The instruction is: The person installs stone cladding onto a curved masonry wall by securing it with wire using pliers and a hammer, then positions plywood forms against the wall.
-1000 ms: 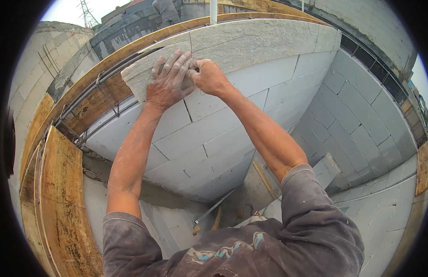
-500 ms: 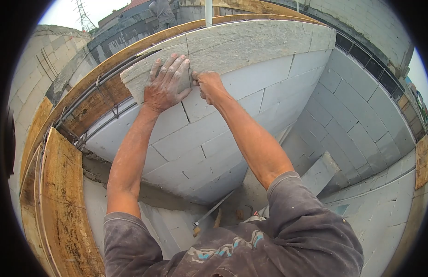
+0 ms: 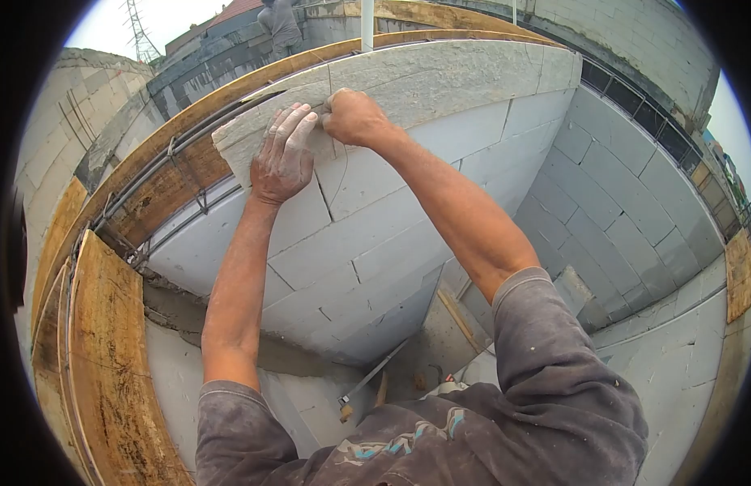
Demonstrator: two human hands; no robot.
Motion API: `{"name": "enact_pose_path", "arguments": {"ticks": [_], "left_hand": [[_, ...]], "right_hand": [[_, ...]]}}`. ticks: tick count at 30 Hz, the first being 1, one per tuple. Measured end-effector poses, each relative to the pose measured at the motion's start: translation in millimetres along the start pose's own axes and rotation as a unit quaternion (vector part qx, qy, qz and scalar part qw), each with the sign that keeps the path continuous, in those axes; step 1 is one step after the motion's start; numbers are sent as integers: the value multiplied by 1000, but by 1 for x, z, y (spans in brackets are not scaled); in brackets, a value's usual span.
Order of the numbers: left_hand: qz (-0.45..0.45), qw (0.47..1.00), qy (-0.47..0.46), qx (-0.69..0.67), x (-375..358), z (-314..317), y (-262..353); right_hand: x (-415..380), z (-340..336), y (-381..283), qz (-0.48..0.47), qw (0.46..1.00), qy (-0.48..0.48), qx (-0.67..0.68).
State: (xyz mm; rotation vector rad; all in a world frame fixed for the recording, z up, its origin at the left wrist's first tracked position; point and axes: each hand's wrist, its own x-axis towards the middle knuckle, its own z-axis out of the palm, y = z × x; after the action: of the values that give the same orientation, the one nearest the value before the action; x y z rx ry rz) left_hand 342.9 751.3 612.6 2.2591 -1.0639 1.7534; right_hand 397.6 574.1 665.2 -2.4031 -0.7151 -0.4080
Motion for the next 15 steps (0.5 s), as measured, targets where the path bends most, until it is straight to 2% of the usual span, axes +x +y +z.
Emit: {"name": "enact_pose_path", "arguments": {"ticks": [1,2,5,6,8,12,15], "left_hand": [[-1,1000,3,1,-1,1,-1],[-3,1000,7,3,-2,2,-1],[-5,1000,-1,13,-3,2,-1],[-6,1000,-3,15,-4,2,-1],[-5,1000,-6,19,-4,3,-2],[-8,1000,-14,22,-1,1,3],[-6,1000,-9,22,-2,2,2]], "right_hand": [[-3,-3,6,-2,999,17,29],[-8,-6,11,26,999,22,39],[-21,9,35,135,971,44,193],[-22,21,42,173,939,27,297],[-25,38,47,243,837,-4,490],[-36,49,30,292,753,-42,588],[-37,50,19,304,755,-58,578]]}}
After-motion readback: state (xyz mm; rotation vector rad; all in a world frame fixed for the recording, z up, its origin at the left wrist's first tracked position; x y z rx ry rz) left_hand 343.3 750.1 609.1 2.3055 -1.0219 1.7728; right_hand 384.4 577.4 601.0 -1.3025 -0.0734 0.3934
